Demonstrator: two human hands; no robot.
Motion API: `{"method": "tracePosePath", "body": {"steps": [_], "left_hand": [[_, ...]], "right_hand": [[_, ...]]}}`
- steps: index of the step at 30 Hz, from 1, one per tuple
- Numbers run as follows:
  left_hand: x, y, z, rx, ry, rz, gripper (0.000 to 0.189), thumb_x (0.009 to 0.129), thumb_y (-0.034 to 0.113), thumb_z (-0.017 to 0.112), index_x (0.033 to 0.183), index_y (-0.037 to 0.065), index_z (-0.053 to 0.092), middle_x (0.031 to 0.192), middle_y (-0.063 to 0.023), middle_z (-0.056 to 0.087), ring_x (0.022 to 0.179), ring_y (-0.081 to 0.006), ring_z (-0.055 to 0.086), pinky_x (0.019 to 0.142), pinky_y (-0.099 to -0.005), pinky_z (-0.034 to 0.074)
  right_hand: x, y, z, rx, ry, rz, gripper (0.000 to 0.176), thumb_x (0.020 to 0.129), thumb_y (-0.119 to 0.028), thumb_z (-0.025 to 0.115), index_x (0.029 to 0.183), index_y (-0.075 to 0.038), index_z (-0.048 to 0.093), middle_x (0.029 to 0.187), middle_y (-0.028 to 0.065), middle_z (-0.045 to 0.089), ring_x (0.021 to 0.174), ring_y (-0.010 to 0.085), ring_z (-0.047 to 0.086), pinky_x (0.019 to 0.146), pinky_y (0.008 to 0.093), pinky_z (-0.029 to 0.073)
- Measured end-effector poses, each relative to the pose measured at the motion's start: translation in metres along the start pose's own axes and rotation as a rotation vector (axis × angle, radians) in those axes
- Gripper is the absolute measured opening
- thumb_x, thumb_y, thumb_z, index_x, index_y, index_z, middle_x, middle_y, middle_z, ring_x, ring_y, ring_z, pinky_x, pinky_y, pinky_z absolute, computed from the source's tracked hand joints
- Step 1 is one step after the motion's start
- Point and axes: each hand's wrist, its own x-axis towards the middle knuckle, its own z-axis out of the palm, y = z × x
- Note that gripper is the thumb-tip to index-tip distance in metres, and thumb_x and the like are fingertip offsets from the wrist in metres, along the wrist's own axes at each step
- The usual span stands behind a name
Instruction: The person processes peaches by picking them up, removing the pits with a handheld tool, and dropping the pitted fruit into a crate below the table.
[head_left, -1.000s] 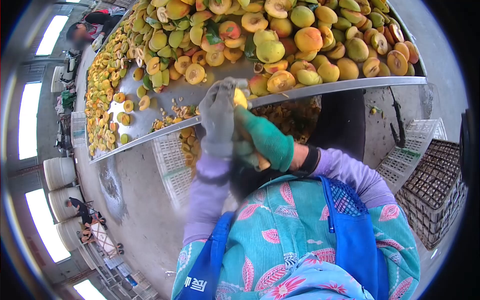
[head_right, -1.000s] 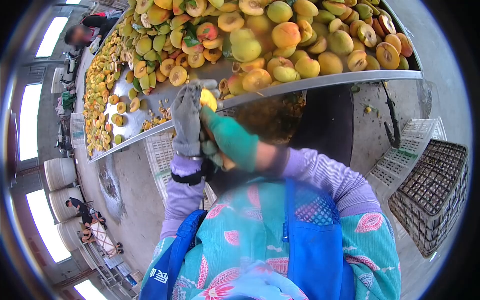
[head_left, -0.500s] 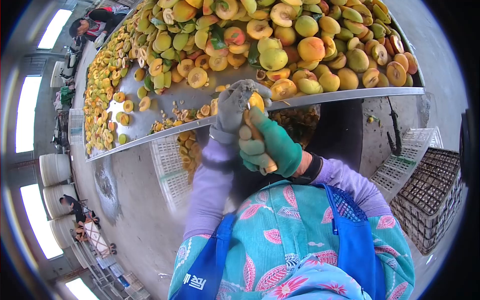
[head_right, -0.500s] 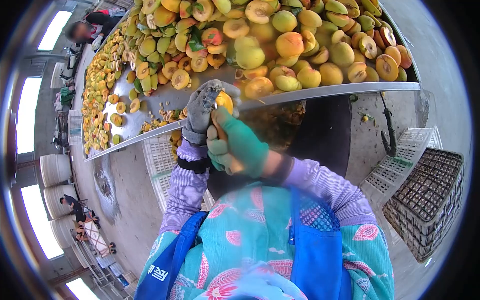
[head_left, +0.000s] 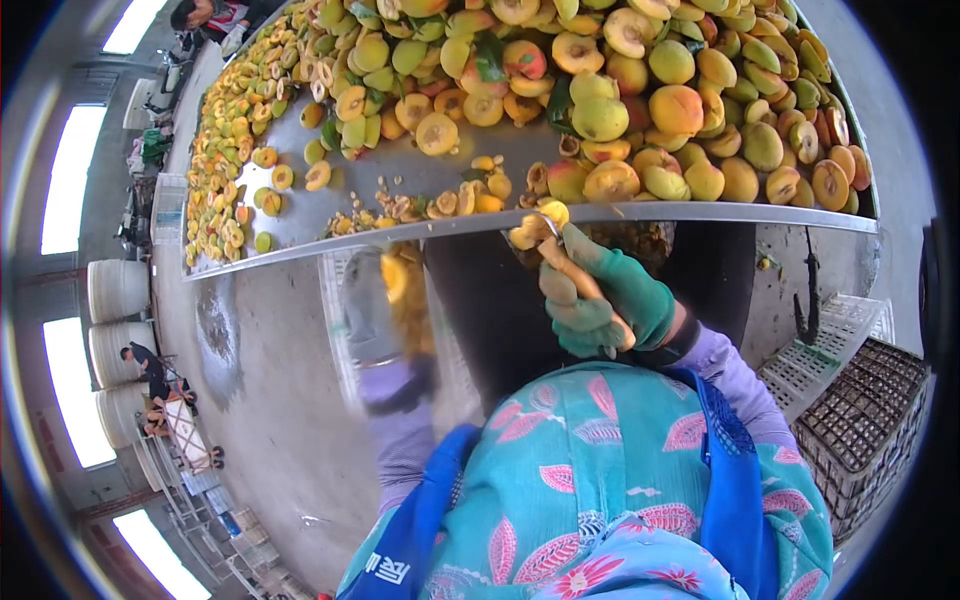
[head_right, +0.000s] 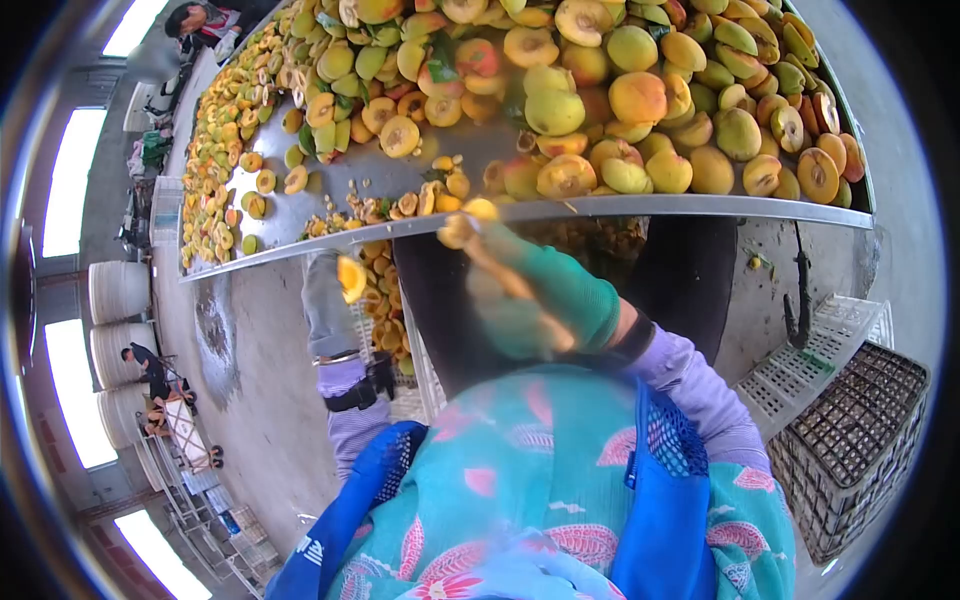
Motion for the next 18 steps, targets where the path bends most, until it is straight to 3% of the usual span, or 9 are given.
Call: {"method": "tracePosePath", "body": {"steps": [3,6,8,9,10,11,13,15,18], "left_hand": [[0.044,0.024,-0.011,1.110,0.008,0.405,0.024,0.089,0.022,0.057,0.104,0.004,0.063,0.093,-0.0156,0.064,0.087,-0.0294,0.061,0.076,-0.0384,0.050],[0.090,0.052,0.062,1.150,-0.128,0.776,0.033,0.079,0.026,0.069,0.105,0.007,0.063,0.105,-0.0191,0.062,0.096,-0.0369,0.058,0.082,-0.0455,0.048],[0.125,0.046,0.103,1.262,-0.135,0.683,0.037,0.075,0.025,0.071,0.104,0.004,0.061,0.110,-0.0196,0.061,0.100,-0.0364,0.057,0.085,-0.0445,0.047],[0.145,0.037,0.118,1.240,-0.193,0.589,0.039,0.074,0.025,0.072,0.103,0.003,0.060,0.111,-0.0201,0.060,0.102,-0.0358,0.057,0.086,-0.0439,0.047],[0.157,0.035,0.131,1.218,-0.252,0.488,0.041,0.072,0.025,0.073,0.103,0.001,0.059,0.112,-0.0205,0.060,0.103,-0.0352,0.057,0.087,-0.0433,0.047],[0.144,0.048,0.127,1.169,-0.317,0.554,0.049,0.068,0.027,0.077,0.103,-0.002,0.058,0.105,-0.0209,0.063,0.099,-0.0327,0.061,0.085,-0.0388,0.050],[0.119,0.064,0.118,0.980,-0.393,0.353,0.050,0.069,0.025,0.079,0.104,-0.003,0.057,0.095,-0.0188,0.066,0.088,-0.0288,0.066,0.077,-0.0364,0.053],[0.084,0.062,0.107,0.206,-0.466,0.036,0.032,0.082,0.012,0.070,0.110,0.000,0.060,0.091,-0.0106,0.067,0.079,-0.0182,0.067,0.069,-0.0315,0.055],[0.025,0.046,0.101,0.083,-0.594,0.425,0.026,0.092,0.015,0.057,0.113,-0.001,0.059,0.090,-0.0095,0.067,0.079,-0.0171,0.065,0.071,-0.0305,0.054]], "right_hand": [[0.001,-0.001,-0.024,0.092,0.357,-0.047,0.022,0.097,-0.043,0.049,0.104,-0.023,0.054,0.068,-0.0057,0.050,0.045,0.0065,0.045,0.033,0.0218,0.032],[0.001,-0.002,0.009,-0.128,0.491,-0.107,0.023,0.097,-0.045,0.049,0.102,-0.023,0.053,0.067,-0.0055,0.050,0.045,0.0063,0.044,0.033,0.0220,0.032],[-0.006,-0.004,-0.004,-0.217,0.498,-0.117,0.026,0.096,-0.048,0.049,0.102,-0.024,0.054,0.066,-0.0055,0.049,0.045,0.0067,0.044,0.033,0.0216,0.032],[-0.009,-0.007,-0.007,-0.261,0.501,-0.125,0.027,0.095,-0.050,0.049,0.101,-0.024,0.054,0.065,-0.0054,0.049,0.045,0.0069,0.044,0.034,0.0215,0.032],[-0.009,-0.008,-0.003,-0.303,0.647,-0.122,0.043,0.094,-0.055,0.047,0.094,-0.012,0.051,0.059,-0.0011,0.051,0.041,0.0126,0.048,0.033,0.0268,0.038],[-0.011,-0.009,-0.004,-0.249,0.640,-0.141,0.043,0.094,-0.055,0.047,0.094,-0.012,0.051,0.059,-0.0010,0.051,0.041,0.0126,0.048,0.033,0.0269,0.038],[-0.014,-0.009,-0.011,-0.132,0.618,-0.165,0.043,0.094,-0.055,0.048,0.094,-0.012,0.052,0.059,-0.0010,0.051,0.041,0.0126,0.048,0.033,0.0270,0.037],[-0.013,-0.010,-0.005,-0.294,0.688,-0.182,0.041,0.094,-0.052,0.049,0.092,-0.011,0.053,0.059,-0.0004,0.050,0.041,0.0118,0.048,0.034,0.0261,0.038],[0.005,0.004,0.022,-0.721,0.785,-0.297,0.041,0.095,-0.049,0.051,0.094,-0.009,0.056,0.063,0.0017,0.052,0.048,0.0151,0.051,0.040,0.0280,0.038]]}}
